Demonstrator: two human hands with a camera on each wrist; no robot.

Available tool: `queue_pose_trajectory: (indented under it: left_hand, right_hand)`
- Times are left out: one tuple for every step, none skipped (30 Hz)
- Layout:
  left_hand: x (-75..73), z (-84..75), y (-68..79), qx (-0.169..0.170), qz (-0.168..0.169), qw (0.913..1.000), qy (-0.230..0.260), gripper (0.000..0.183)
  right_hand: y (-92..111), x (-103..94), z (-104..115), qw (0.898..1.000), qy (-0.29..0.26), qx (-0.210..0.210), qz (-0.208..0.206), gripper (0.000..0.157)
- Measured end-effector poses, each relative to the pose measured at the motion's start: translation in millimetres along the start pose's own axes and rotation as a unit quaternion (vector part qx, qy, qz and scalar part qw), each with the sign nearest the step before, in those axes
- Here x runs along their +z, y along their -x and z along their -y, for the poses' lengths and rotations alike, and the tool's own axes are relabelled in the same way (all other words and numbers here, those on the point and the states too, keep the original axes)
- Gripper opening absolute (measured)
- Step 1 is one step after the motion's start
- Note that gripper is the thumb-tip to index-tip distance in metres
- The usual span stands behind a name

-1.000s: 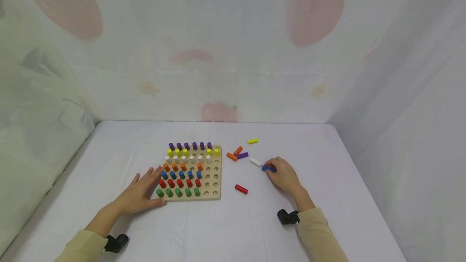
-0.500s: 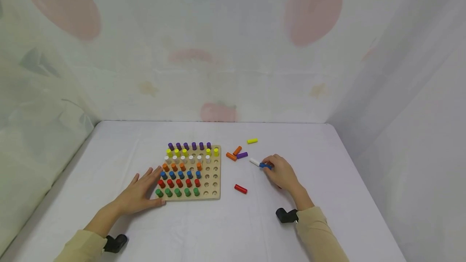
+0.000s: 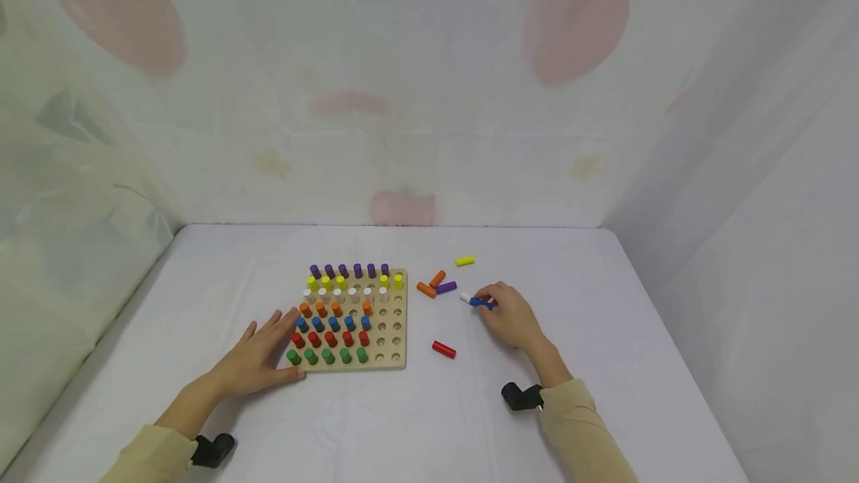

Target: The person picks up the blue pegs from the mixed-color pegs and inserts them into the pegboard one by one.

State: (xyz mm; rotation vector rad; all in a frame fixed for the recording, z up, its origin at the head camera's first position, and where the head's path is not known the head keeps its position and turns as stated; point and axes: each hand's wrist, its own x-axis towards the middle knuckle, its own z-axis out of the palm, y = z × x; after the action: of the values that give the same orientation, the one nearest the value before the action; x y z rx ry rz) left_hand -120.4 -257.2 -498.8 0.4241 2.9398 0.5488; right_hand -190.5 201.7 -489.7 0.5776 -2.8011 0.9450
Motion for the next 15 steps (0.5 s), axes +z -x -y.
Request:
queue_pose_trajectory:
  left_hand:
    - [0.1,0.0,0.1,0.000,0.000,1.0000,0.000,0.108]
    - [0.2,0.0,0.1,0.000,0.000,1.0000,0.000,0.108]
    - [0.1,-0.1,0.1,0.000,-0.001,1.0000,-0.001,0.108]
    - [0.0,-0.2,0.3,0.000,-0.001,1.0000,-0.002,0.107]
    - [-0.1,-0.5,0.4,0.000,-0.002,1.0000,-0.001,0.107]
    - [-0.4,-0.9,0.7,0.000,-0.003,1.0000,-0.002,0.107]
    - [-0.6,-1.3,0.9,-0.001,-0.002,1.0000,-0.001,0.107]
    - [-0.9,-1.5,1.1,0.000,-0.002,1.0000,-0.001,0.106]
    - [-1.3,-1.7,1.2,0.000,-0.002,1.0000,0.000,0.106]
    - [-1.5,-1.9,1.4,0.000,-0.002,1.0000,0.000,0.106]
    - [-1.5,-1.9,1.4,0.000,-0.001,1.0000,0.000,0.106]
    - [-1.5,-1.9,1.4,0.000,0.000,1.0000,-0.001,0.106]
    - [-1.5,-1.8,1.4,0.000,0.000,1.0000,0.000,0.106]
    - [-1.6,-1.7,1.3,0.000,-0.001,1.0000,-0.001,0.106]
    - [-1.4,-1.6,1.2,0.000,0.000,1.0000,-0.001,0.106]
  right_hand:
    - [-1,0.5,1,1.000,-0.002,-0.004,-0.002,0.017]
    - [-1,1.1,2,1.000,-0.004,-0.008,-0.003,0.017]
    - [-2,1.8,3,1.000,-0.007,-0.013,-0.004,0.017]
    - [-2,2.3,4,1.000,-0.008,-0.016,-0.004,0.018]
    - [-3,3.0,5,1.000,-0.011,-0.018,-0.004,0.018]
    - [-3,3.6,7,1.000,-0.013,-0.020,-0.003,0.018]
    - [-4,4.2,8,1.000,-0.014,-0.022,-0.003,0.018]
    - [-5,4.8,10,1.000,-0.016,-0.024,-0.002,0.018]
    - [-5,5.4,12,1.000,-0.018,-0.026,-0.002,0.019]
    - [-6,6.0,14,0.999,-0.017,-0.029,-0.001,0.019]
    - [-7,6.7,15,0.999,-0.021,-0.034,-0.001,0.019]
    - [-9,7.3,17,0.999,-0.024,-0.040,-0.002,0.019]
    - [-10,8.1,19,0.999,-0.027,-0.045,-0.002,0.019]
    - [-11,9.3,20,0.998,-0.029,-0.050,-0.002,0.019]
    - [-12,10.4,22,0.998,-0.030,-0.054,-0.001,0.019]
